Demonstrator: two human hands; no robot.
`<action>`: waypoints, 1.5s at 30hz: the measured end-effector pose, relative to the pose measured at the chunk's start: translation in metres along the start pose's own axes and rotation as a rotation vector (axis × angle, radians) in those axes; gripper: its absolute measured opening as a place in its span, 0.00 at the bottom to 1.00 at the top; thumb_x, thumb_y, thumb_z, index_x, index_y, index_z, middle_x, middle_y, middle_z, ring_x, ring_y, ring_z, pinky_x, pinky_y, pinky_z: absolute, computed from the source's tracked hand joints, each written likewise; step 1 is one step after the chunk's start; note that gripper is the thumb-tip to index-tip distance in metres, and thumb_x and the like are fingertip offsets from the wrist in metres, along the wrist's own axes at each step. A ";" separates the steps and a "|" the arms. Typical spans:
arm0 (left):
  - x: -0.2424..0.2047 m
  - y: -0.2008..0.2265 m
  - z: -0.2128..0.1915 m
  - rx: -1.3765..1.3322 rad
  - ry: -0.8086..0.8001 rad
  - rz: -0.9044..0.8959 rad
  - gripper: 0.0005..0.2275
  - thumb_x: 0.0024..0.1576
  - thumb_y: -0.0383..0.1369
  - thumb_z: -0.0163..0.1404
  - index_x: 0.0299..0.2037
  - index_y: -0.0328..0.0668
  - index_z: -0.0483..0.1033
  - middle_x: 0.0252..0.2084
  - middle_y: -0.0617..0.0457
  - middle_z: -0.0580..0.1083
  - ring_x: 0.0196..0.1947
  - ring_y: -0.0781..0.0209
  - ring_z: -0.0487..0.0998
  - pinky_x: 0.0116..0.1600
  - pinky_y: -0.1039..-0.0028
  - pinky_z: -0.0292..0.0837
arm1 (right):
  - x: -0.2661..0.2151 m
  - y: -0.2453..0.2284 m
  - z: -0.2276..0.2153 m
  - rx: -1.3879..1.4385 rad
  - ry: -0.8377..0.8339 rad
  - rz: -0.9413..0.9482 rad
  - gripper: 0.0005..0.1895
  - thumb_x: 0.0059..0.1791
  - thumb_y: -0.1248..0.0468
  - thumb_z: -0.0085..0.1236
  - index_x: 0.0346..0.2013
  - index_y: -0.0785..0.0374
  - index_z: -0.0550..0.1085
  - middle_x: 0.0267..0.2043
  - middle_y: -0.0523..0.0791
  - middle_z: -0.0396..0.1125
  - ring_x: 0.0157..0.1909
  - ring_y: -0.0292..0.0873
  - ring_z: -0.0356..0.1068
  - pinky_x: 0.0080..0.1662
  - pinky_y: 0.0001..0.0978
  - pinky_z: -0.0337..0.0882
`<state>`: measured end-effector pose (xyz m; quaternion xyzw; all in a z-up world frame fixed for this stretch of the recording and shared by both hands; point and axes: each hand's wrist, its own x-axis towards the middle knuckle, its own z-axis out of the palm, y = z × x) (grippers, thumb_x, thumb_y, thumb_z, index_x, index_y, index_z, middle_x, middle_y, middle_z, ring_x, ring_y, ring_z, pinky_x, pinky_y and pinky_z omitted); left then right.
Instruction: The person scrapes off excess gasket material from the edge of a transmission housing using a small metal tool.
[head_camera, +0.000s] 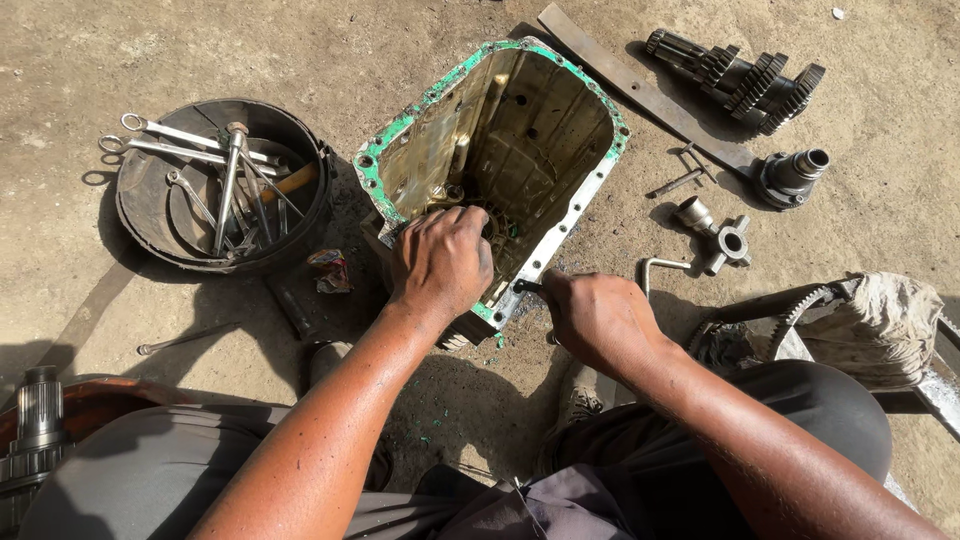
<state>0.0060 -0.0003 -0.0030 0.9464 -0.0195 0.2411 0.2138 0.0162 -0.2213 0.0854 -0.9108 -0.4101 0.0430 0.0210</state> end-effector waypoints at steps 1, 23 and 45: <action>0.000 0.000 0.001 0.003 -0.009 -0.008 0.05 0.54 0.25 0.53 0.38 0.34 0.76 0.28 0.43 0.75 0.29 0.50 0.78 0.32 0.55 0.75 | 0.000 0.000 -0.004 -0.061 -0.034 -0.028 0.09 0.52 0.59 0.55 0.36 0.62 0.75 0.16 0.51 0.65 0.16 0.50 0.67 0.20 0.43 0.65; -0.002 -0.007 0.007 0.004 0.011 0.005 0.11 0.54 0.23 0.53 0.47 0.33 0.77 0.35 0.40 0.79 0.35 0.46 0.81 0.39 0.54 0.78 | -0.007 -0.009 0.037 0.417 0.034 0.203 0.12 0.55 0.59 0.50 0.40 0.65 0.76 0.19 0.53 0.70 0.18 0.51 0.72 0.24 0.46 0.72; 0.003 0.003 -0.001 -0.016 -0.005 -0.017 0.05 0.53 0.24 0.54 0.38 0.34 0.76 0.30 0.42 0.75 0.31 0.49 0.79 0.35 0.55 0.76 | 0.000 -0.021 0.044 0.383 -0.174 0.202 0.17 0.59 0.59 0.40 0.46 0.65 0.77 0.15 0.49 0.68 0.13 0.40 0.66 0.15 0.35 0.68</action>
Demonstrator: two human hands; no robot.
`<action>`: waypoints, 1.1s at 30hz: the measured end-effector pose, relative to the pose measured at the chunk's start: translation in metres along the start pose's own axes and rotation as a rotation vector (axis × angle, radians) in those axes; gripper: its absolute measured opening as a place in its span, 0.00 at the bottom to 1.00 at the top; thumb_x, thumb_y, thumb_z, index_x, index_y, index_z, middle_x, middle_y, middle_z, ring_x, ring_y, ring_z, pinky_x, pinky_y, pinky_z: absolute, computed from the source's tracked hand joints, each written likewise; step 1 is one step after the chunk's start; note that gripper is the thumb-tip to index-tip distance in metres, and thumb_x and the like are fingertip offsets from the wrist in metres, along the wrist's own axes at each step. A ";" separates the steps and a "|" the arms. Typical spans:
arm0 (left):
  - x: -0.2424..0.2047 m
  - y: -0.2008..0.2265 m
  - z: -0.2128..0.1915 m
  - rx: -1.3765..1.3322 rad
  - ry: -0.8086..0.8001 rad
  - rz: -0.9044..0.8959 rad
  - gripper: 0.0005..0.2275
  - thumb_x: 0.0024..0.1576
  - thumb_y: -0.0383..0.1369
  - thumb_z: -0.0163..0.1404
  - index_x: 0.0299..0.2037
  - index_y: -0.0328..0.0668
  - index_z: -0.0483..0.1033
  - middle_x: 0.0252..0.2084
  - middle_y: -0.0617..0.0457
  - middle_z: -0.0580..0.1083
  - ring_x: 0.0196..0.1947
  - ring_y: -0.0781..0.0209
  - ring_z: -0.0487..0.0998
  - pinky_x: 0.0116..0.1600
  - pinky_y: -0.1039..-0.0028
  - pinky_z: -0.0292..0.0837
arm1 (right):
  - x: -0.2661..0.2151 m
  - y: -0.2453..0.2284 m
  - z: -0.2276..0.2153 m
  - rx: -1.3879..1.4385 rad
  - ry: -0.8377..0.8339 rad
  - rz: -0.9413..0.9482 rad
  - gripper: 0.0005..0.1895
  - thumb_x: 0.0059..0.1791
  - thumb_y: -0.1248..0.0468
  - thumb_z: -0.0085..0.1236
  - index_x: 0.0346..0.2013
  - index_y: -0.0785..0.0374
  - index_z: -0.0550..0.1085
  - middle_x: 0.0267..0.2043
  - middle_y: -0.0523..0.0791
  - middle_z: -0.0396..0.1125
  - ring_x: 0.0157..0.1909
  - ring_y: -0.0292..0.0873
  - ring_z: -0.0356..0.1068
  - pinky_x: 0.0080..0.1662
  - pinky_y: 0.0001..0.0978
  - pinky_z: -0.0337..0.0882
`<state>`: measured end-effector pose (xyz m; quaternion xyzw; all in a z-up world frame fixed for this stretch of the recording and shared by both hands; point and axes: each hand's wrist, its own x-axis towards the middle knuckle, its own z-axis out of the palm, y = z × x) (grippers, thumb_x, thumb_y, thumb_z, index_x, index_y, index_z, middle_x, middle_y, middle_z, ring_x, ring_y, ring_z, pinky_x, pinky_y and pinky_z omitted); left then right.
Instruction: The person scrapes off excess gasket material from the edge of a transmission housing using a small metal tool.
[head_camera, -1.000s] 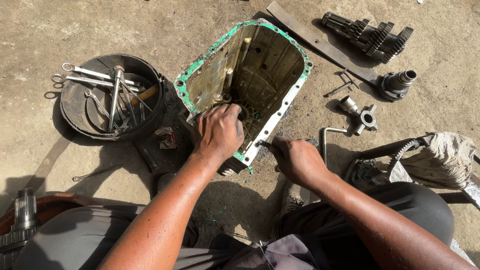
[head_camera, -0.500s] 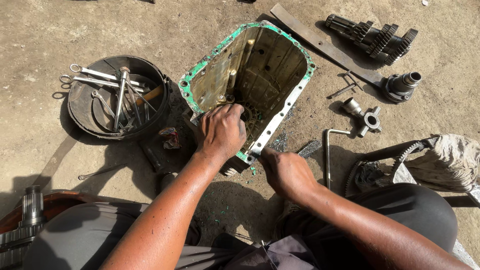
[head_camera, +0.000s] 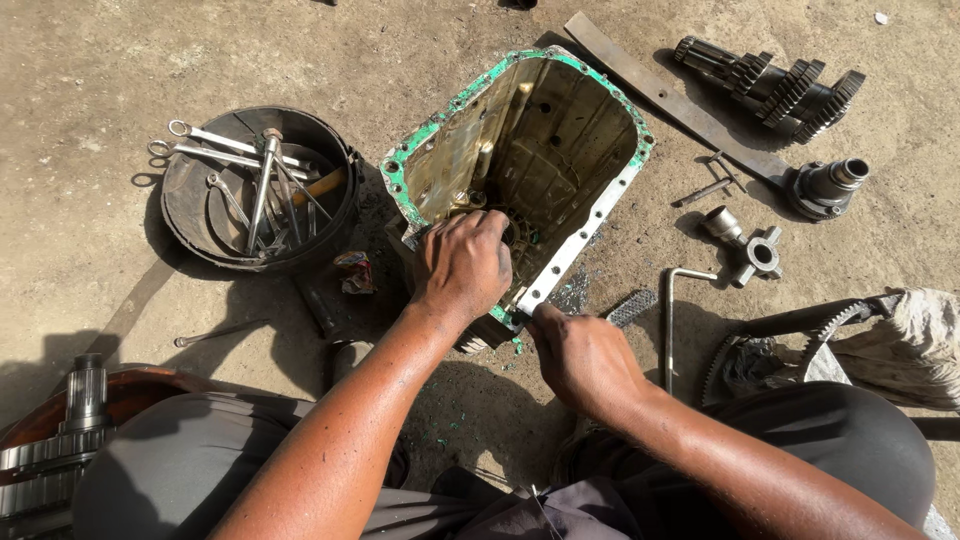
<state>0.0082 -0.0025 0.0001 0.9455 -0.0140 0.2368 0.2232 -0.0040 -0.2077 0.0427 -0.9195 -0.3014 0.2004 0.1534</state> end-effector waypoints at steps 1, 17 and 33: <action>0.000 0.000 0.000 -0.001 -0.007 -0.001 0.05 0.53 0.24 0.54 0.38 0.34 0.76 0.30 0.42 0.76 0.32 0.48 0.80 0.36 0.54 0.76 | 0.008 0.007 -0.005 -0.036 0.006 0.018 0.17 0.60 0.59 0.39 0.46 0.65 0.77 0.16 0.49 0.68 0.13 0.41 0.66 0.16 0.36 0.69; 0.001 0.004 -0.001 -0.017 -0.006 -0.006 0.05 0.53 0.23 0.54 0.38 0.32 0.75 0.32 0.40 0.76 0.33 0.45 0.80 0.39 0.53 0.76 | 0.005 0.016 0.008 -0.021 0.088 -0.050 0.18 0.59 0.57 0.43 0.37 0.65 0.76 0.17 0.48 0.69 0.14 0.41 0.68 0.20 0.37 0.73; 0.000 0.008 -0.012 0.010 -0.059 -0.039 0.03 0.52 0.23 0.54 0.35 0.34 0.75 0.29 0.43 0.76 0.31 0.49 0.80 0.38 0.56 0.77 | -0.023 -0.012 0.007 -0.036 -0.025 -0.078 0.15 0.58 0.57 0.48 0.38 0.65 0.76 0.19 0.51 0.70 0.16 0.46 0.69 0.24 0.41 0.71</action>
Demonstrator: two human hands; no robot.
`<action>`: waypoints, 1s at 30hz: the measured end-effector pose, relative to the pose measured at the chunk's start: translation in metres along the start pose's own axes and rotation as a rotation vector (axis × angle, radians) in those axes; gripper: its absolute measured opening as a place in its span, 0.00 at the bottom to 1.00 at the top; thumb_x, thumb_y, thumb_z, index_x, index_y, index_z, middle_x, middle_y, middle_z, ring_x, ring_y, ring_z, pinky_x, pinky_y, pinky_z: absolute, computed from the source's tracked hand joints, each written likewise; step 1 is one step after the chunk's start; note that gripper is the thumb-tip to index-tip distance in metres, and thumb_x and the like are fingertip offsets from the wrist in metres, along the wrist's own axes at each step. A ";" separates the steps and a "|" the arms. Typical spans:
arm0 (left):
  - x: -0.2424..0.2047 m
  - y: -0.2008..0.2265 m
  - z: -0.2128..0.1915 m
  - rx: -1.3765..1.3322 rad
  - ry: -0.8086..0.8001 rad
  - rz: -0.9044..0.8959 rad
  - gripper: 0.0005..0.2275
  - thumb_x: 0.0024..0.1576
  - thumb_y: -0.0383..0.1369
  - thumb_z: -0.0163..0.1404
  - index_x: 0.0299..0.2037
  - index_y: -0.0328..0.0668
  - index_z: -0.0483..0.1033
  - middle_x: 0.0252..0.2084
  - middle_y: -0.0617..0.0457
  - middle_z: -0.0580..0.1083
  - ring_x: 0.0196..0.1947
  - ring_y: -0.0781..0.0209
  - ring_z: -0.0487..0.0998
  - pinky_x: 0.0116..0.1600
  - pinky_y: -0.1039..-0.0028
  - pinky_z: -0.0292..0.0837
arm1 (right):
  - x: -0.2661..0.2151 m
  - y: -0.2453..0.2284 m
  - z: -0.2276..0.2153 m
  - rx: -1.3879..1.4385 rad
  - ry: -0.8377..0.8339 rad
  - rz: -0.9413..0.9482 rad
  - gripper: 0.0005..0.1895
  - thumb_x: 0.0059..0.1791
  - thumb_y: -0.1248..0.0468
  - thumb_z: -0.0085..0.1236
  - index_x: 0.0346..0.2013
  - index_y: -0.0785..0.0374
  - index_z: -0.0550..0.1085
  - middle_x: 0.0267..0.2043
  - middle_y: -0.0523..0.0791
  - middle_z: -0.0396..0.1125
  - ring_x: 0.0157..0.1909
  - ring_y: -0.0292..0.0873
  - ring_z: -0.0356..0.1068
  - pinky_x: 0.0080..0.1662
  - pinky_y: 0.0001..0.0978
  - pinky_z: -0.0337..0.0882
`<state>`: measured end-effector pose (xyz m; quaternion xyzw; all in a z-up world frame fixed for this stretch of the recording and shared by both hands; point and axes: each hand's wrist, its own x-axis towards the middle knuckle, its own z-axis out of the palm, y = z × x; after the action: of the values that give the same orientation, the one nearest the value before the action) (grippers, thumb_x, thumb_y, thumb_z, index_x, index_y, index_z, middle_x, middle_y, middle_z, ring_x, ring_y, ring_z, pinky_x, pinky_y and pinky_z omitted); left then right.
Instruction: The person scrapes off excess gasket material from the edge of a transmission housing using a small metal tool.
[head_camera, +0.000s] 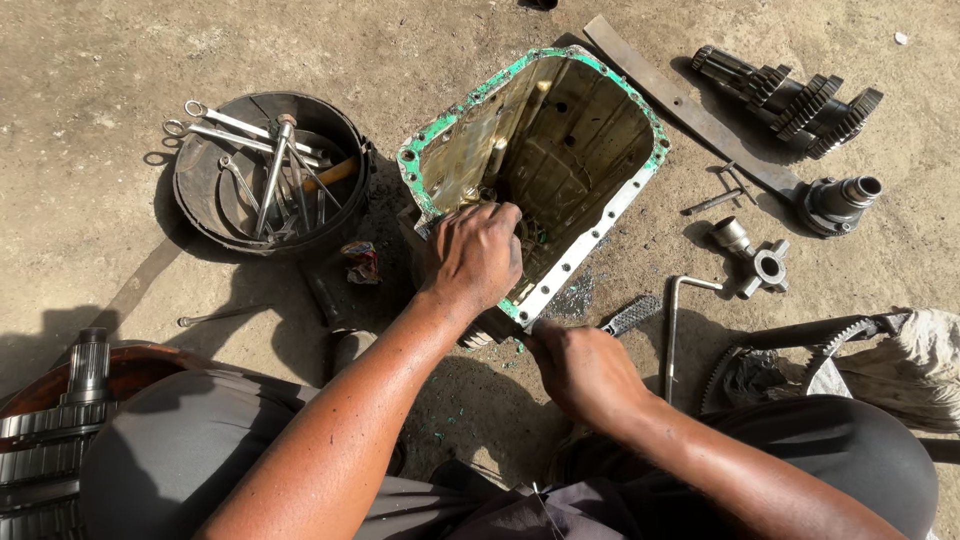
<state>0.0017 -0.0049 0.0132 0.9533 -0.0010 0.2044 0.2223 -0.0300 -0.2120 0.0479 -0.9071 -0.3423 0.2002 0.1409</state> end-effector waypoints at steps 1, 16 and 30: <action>-0.002 0.000 0.001 -0.002 -0.005 -0.006 0.03 0.53 0.22 0.54 0.35 0.34 0.75 0.29 0.43 0.76 0.31 0.50 0.80 0.39 0.57 0.77 | -0.009 0.005 -0.004 0.076 0.020 0.005 0.14 0.57 0.58 0.48 0.38 0.65 0.77 0.20 0.51 0.71 0.17 0.46 0.69 0.25 0.41 0.72; 0.064 -0.053 -0.064 -0.074 0.218 -0.255 0.15 0.57 0.27 0.57 0.54 0.33 0.76 0.52 0.41 0.80 0.51 0.49 0.82 0.59 0.60 0.76 | 0.066 0.095 -0.008 1.294 0.476 0.522 0.13 0.55 0.58 0.54 0.40 0.66 0.67 0.26 0.41 0.63 0.24 0.34 0.62 0.27 0.30 0.66; 0.155 -0.157 -0.008 -0.004 -0.607 -0.543 0.35 0.52 0.36 0.63 0.68 0.25 0.63 0.65 0.28 0.69 0.65 0.39 0.73 0.69 0.56 0.66 | 0.113 0.080 -0.014 1.104 0.518 0.596 0.15 0.56 0.56 0.53 0.45 0.66 0.66 0.32 0.45 0.67 0.29 0.35 0.64 0.32 0.33 0.69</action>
<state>0.1553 0.1533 0.0137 0.9355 0.1848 -0.1522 0.2598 0.0987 -0.1954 -0.0016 -0.7765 0.1194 0.1520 0.5998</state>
